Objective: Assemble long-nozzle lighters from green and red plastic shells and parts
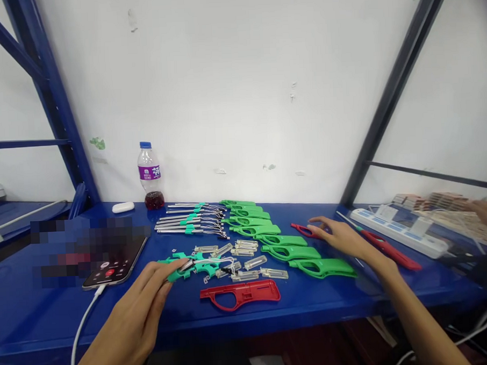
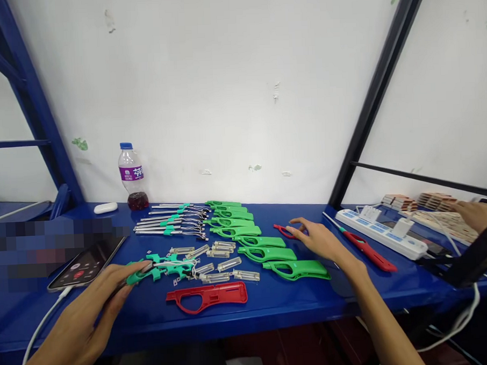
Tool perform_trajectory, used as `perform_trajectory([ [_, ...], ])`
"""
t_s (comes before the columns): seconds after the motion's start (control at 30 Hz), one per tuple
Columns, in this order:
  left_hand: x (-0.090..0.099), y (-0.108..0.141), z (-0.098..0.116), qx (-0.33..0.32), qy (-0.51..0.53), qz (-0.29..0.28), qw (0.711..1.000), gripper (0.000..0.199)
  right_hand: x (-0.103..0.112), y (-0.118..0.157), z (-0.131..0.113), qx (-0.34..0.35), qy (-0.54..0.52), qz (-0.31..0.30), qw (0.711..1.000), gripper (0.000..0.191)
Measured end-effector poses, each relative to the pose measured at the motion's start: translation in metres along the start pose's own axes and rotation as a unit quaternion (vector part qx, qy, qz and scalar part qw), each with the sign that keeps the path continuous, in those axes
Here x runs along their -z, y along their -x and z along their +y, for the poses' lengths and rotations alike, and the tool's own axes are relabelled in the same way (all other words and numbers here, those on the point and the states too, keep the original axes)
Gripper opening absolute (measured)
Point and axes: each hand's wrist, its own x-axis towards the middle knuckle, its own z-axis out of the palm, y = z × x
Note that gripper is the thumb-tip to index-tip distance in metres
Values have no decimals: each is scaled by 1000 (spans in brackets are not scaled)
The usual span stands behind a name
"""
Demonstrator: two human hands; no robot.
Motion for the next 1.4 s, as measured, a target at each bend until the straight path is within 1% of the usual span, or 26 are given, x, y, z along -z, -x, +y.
perform_trajectory([
  [0.1,-3,7,0,19,-22,-15,999,41,-5,-8,-13,36,-13,-24,999,52],
  [0.17,-4,10,1,26,-33,-18,999,42,-7,-13,-20,52,-14,-24,998,50],
  [0.23,-5,12,3,29,-30,-10,999,38,-7,-14,-28,59,-9,-3,998,46],
  [0.3,-8,11,5,28,-22,4,999,29,-5,-6,-42,64,-3,33,997,44],
  [0.37,-12,10,6,23,-22,19,999,24,-6,11,-66,74,-18,78,994,41],
  [0.4,-15,10,6,17,-24,27,999,23,-8,23,-80,85,-54,119,988,38],
  [0.43,-17,10,6,10,-27,32,999,23,-11,36,-97,98,-94,158,978,35],
  [0.5,-21,10,7,-4,-28,38,999,24,-21,61,-130,145,-151,196,958,28],
  [0.53,-23,11,7,-10,-25,37,999,25,-26,72,-145,174,-168,192,951,23],
  [0.6,-25,12,8,-19,-14,26,999,25,-37,89,-168,230,-174,151,945,17],
  [0.67,-25,13,9,-22,-5,11,1000,25,-46,97,-179,255,-190,113,941,10],
  [0.7,-25,14,10,-22,-2,4,1000,26,-51,99,-182,260,-199,102,939,8],
  [0.77,-24,15,11,-21,3,1,1000,27,-58,100,-182,269,-205,98,936,10],
  [0.87,-23,14,12,-13,12,12,1000,27,-67,99,-177,281,-186,128,933,8],
  [0.97,-23,11,13,-6,13,20,1000,28,-69,99,-176,266,-168,150,937,12],
  [1.03,-23,10,12,-12,10,18,1000,27,-69,100,-177,244,-159,133,947,17],
  [1.17,-26,11,8,-24,3,25,999,27,-69,102,-181,205,-141,81,965,18],
  [1.3,-32,10,5,-59,-39,45,996,33,-71,102,-181,202,-130,63,969,18],
  [1.4,-35,8,6,-66,-67,34,995,38,-72,101,-180,211,-130,58,967,12],
])
